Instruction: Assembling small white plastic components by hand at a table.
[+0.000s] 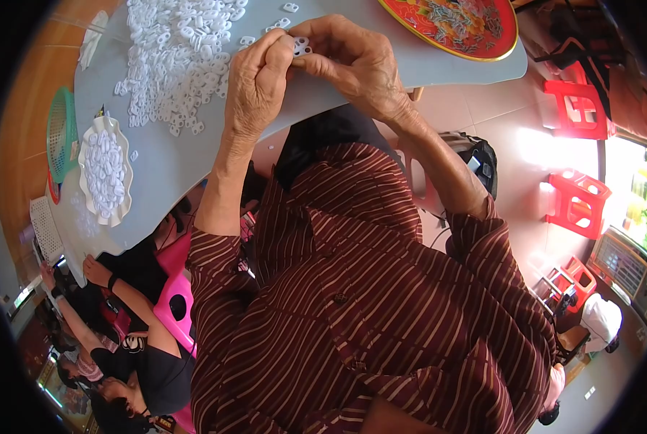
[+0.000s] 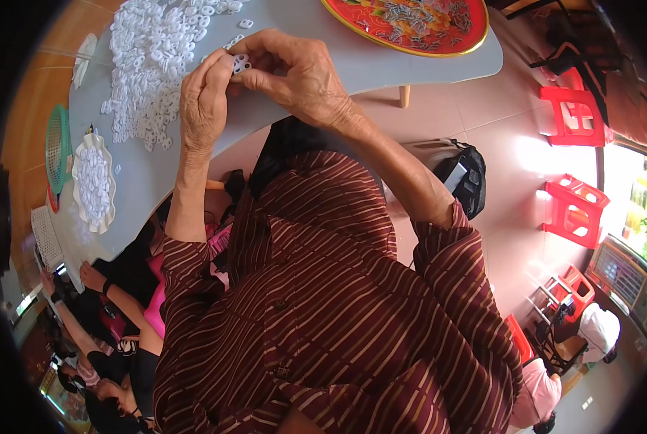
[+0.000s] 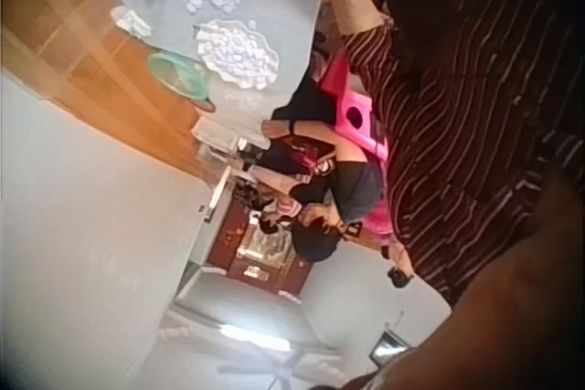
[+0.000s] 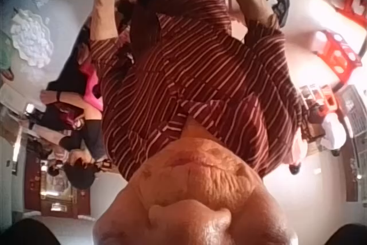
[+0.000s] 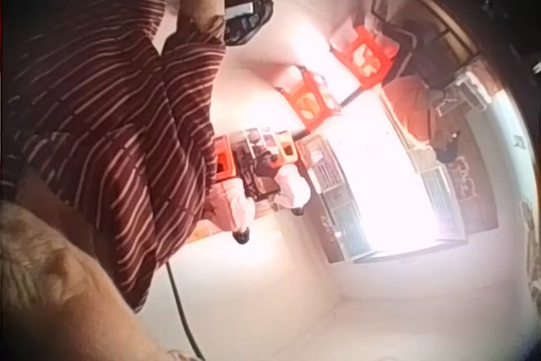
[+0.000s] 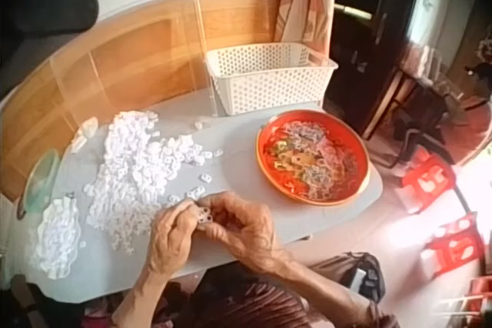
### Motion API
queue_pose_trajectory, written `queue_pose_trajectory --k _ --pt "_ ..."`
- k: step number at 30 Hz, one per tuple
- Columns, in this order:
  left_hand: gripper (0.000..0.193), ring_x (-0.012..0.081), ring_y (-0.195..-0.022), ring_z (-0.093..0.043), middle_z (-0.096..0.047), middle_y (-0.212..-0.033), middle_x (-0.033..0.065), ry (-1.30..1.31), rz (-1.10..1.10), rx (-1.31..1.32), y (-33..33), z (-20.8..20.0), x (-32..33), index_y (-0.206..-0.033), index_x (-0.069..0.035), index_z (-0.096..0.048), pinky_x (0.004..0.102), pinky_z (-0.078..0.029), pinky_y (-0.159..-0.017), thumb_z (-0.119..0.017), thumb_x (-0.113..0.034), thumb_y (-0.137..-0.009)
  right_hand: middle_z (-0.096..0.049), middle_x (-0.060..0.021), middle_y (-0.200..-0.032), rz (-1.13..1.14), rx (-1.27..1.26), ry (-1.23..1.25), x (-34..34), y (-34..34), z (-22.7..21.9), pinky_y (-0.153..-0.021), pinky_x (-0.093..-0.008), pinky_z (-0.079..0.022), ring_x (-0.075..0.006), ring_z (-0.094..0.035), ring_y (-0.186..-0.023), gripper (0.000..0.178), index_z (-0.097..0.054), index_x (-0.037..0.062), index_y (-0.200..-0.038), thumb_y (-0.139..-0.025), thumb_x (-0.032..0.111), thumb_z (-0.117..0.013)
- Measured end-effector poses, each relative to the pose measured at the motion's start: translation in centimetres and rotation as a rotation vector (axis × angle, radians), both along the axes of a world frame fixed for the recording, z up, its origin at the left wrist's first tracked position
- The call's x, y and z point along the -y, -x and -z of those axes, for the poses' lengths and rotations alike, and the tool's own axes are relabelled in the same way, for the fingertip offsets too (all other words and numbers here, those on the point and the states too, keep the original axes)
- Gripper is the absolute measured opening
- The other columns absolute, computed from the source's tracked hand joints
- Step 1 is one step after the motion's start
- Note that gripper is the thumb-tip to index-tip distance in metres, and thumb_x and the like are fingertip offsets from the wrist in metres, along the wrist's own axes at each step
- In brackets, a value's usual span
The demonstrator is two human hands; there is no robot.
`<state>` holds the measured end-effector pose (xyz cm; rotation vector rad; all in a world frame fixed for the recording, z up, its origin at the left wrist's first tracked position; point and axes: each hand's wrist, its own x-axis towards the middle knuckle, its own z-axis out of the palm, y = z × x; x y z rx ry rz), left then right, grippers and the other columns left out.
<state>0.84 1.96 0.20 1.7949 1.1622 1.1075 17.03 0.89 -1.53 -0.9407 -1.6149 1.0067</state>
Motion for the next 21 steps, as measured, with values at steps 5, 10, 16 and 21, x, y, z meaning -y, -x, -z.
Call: queue_pose_trajectory --k 5,10,16,21 --pt "0.022 0.0113 -0.054 -0.036 -0.038 -0.057 0.0065 -0.037 0.007 0.03 0.4 0.6 -0.1 -0.083 0.003 -0.051 0.0289 -0.036 -0.05 -0.047 -0.017 -0.09 -0.063 -0.0026 -0.081 0.019 0.061 -0.072 0.2 0.1 -0.4 -0.068 -0.023 -0.05 -0.0073 -0.059 -0.074 0.033 -0.06 0.0006 -0.107 -0.079 0.014 -0.072" --pt "0.022 0.011 -0.054 -0.036 -0.038 -0.058 0.0068 0.015 0.037 0.002 0.4 -0.1 0.0 -0.083 0.003 -0.051 0.0285 -0.036 -0.051 -0.046 -0.017 -0.09 -0.063 -0.0025 -0.076 -0.085 -0.167 0.075 -0.1 0.0 0.2 -0.063 -0.0235 -0.049 -0.0059 -0.057 -0.07 0.032 -0.062 0.0001 -0.106 -0.079 0.013 -0.073" --pt "0.021 0.0104 -0.054 -0.037 -0.039 -0.057 0.0042 -0.027 0.035 0.014 0.1 -0.4 0.2 -0.079 0.001 -0.05 0.028 -0.035 -0.05 -0.048 -0.016 -0.091 -0.061 -0.0018 -0.083 -0.136 -0.275 0.124 -0.1 -0.1 -0.1 -0.07 -0.0214 -0.05 -0.0058 -0.058 -0.076 0.028 -0.061 -0.0004 -0.109 -0.083 0.008 -0.068" --pt "0.021 0.0115 -0.054 -0.038 -0.041 -0.058 0.0041 -0.077 0.033 0.002 0.1 -0.2 0.3 -0.08 0.001 -0.052 0.0284 -0.036 -0.05 -0.049 -0.016 -0.091 -0.059 -0.0016 -0.085 -0.182 -0.281 0.154 -0.2 -0.4 -0.3 -0.075 -0.0215 -0.05 -0.0069 -0.058 -0.08 0.027 -0.058 -0.001 -0.112 -0.086 0.001 -0.061"
